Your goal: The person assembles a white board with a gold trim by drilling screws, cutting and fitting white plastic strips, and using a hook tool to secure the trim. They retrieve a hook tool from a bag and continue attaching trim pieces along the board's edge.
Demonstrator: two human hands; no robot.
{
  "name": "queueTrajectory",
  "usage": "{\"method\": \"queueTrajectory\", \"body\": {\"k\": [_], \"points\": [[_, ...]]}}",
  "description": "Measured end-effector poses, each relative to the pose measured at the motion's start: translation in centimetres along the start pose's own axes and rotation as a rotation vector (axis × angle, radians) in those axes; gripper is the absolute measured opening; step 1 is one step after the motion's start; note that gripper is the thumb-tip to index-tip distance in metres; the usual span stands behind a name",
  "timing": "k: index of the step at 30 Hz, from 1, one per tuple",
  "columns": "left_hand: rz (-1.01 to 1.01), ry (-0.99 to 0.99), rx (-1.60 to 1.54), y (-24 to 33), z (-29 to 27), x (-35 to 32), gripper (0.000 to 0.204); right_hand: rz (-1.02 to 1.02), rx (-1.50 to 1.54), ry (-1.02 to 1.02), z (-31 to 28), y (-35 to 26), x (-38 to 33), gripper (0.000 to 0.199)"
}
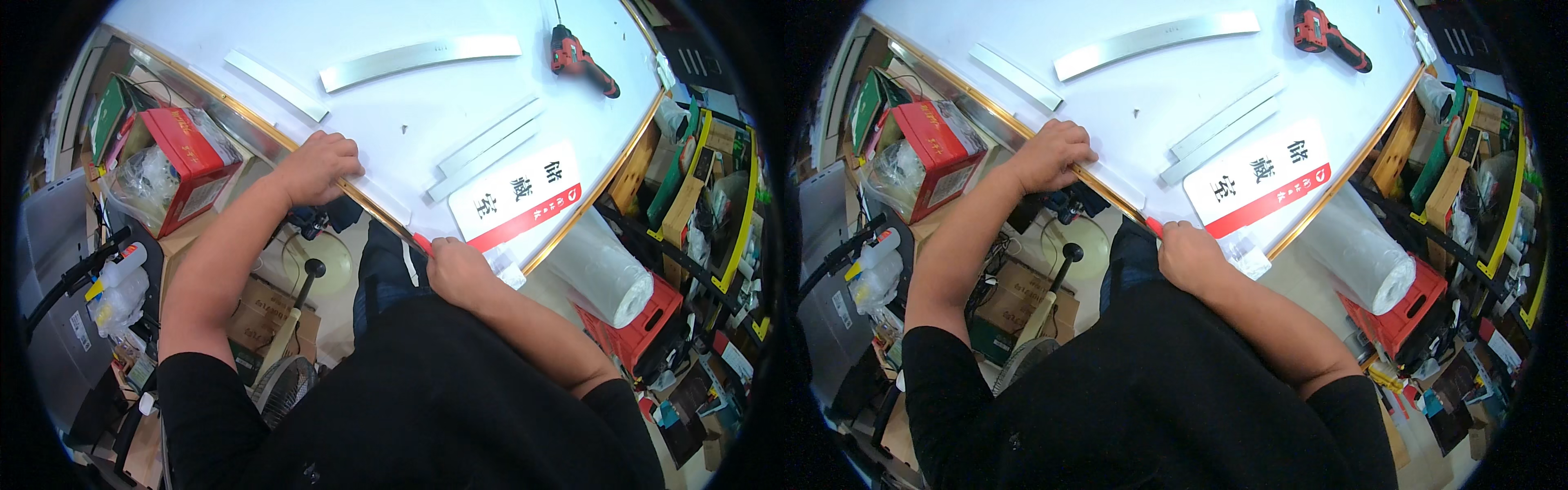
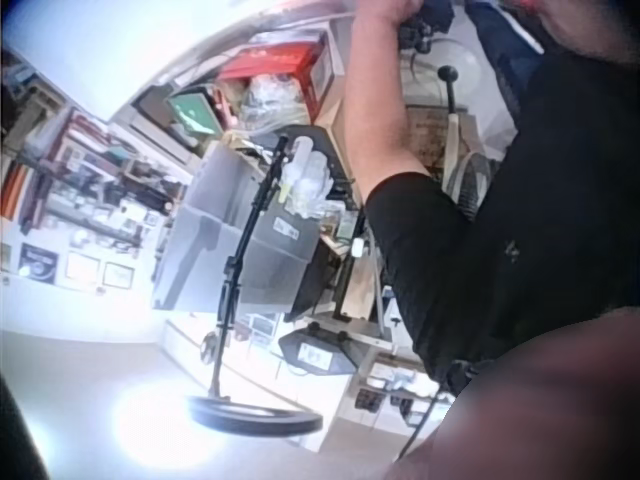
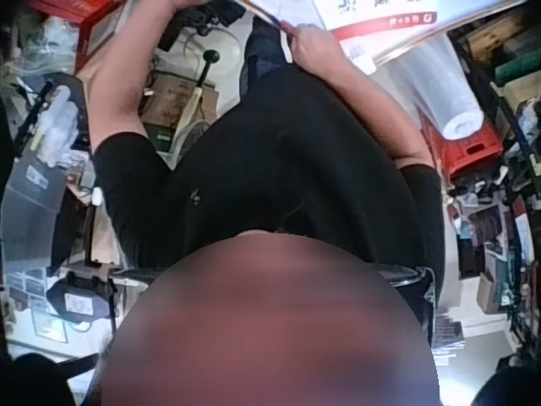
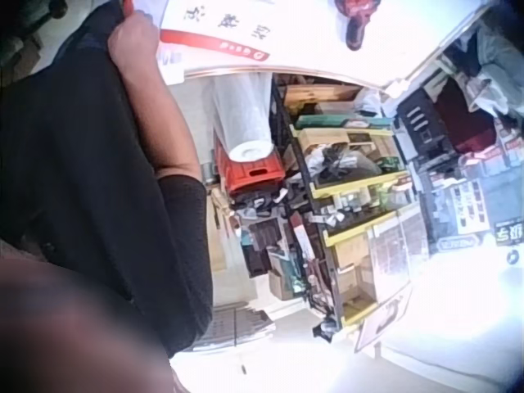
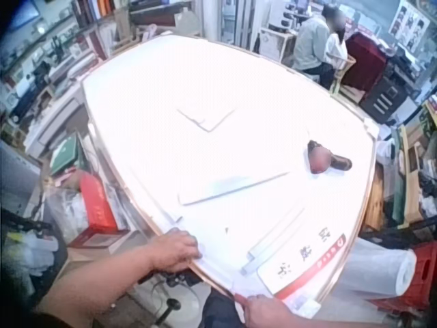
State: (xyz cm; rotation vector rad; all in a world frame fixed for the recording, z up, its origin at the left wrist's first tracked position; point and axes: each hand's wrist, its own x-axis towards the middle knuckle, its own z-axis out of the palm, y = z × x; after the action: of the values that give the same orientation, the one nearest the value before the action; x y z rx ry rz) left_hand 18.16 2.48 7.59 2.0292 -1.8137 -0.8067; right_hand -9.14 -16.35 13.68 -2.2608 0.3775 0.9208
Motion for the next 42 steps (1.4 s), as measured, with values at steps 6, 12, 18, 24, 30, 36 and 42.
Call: {"method": "queueTrajectory", "body": {"k": [6,12,18,24,30,36,42], "points": [[0.013,0.017,0.119,0.9,0.1,-0.5,0.059,-0.020,0.035,0.065,-2.2,-1.0,-0.8,0.023],[-0.141,0.106,-0.185,2.0,-1.3,-0.7,0.106,-0.195,0.054,0.210,-1.3,-4.9,5.5,0.021],[-0.162,0.160,-0.174,1.3,-1.9,-1.4,0.105,-0.142,0.017,0.176,-1.3,-7.4,8.7,0.023],[-0.137,0.135,-0.220,1.3,-0.6,-0.6,0.098,-0.116,-0.012,0.133,-2.0,-8.0,8.9,0.025],[-0.099,0.115,-0.177,1.1,-0.2,-0.3,0.090,-0.115,-0.007,0.114,-2.2,-8.2,9.1,0.026],[-0.059,0.123,-0.150,1.3,-0.1,-0.1,0.071,-0.142,-0.041,0.113,-2.8,-8.4,9.0,0.024],[0.058,0.105,0.002,1.4,0.4,0.8,0.042,-0.168,-0.073,0.099,-2.7,-8.5,9.4,0.025]]}}
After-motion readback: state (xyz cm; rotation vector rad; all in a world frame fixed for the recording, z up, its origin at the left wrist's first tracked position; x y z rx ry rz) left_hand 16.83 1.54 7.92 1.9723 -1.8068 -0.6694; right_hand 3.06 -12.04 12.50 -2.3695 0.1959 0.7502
